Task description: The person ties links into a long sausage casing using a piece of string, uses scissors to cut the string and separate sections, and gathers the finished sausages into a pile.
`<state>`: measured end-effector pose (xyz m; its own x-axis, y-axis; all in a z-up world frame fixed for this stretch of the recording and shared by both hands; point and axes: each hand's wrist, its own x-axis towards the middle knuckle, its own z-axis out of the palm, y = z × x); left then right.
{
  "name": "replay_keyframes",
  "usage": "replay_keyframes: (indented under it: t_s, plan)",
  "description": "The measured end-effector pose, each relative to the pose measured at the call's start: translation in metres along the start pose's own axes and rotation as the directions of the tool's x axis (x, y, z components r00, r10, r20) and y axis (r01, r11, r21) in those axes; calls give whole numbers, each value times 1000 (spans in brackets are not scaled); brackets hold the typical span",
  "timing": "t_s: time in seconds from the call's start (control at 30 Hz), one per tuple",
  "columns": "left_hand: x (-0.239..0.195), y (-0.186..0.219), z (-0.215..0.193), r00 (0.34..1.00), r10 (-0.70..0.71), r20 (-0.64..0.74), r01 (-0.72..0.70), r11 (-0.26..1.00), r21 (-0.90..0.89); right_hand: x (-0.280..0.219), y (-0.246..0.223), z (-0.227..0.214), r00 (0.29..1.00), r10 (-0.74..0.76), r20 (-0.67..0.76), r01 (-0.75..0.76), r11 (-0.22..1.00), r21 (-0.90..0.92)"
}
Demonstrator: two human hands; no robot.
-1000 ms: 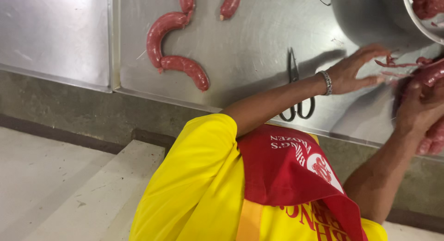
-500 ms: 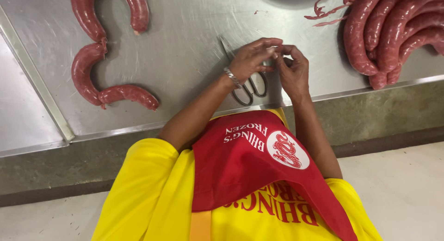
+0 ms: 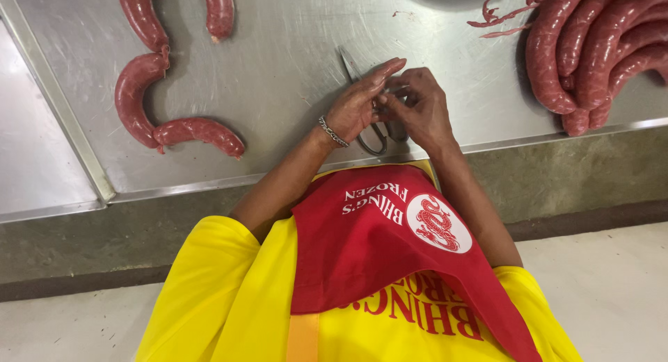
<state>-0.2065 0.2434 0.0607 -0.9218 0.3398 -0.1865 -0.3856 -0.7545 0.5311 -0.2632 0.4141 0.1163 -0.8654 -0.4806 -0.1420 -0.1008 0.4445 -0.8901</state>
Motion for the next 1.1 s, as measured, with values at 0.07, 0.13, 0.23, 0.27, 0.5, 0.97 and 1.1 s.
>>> replay_keyframes:
  t_s: [0.07, 0.13, 0.23, 0.27, 0.5, 0.97, 1.1]
  plan:
    - [-5, 1, -2, 1000, -5, -16, 5, 1000, 1, -4, 11, -2, 981, 111, 156, -98, 991, -92]
    - [-12, 3, -6, 979, -181, -95, 191, 976, 107, -3, 32, -16, 984, 75, 163, -57, 992, -109]
    - [-31, 13, -25, 957, -179, -230, 254, 899, 357, 0, 66, -56, 998, 3, -59, -10, 992, -122]
    - [-41, 17, -33, 953, -168, -254, 254, 897, 362, 0, 73, -77, 987, 81, -136, -89, 995, -52]
    - [-131, 119, -59, 459, 825, -331, 131, 306, 943, -13, 67, -131, 977, 11, -213, -68, 962, -264]
    - [-175, 174, -175, 580, 746, -327, 525, -36, 850, -69, 47, -123, 868, -211, -449, -137, 769, -625]
    - [-184, 213, -103, 488, 691, -533, 487, 290, 823, -84, 89, -151, 832, -27, -554, -235, 888, -396]
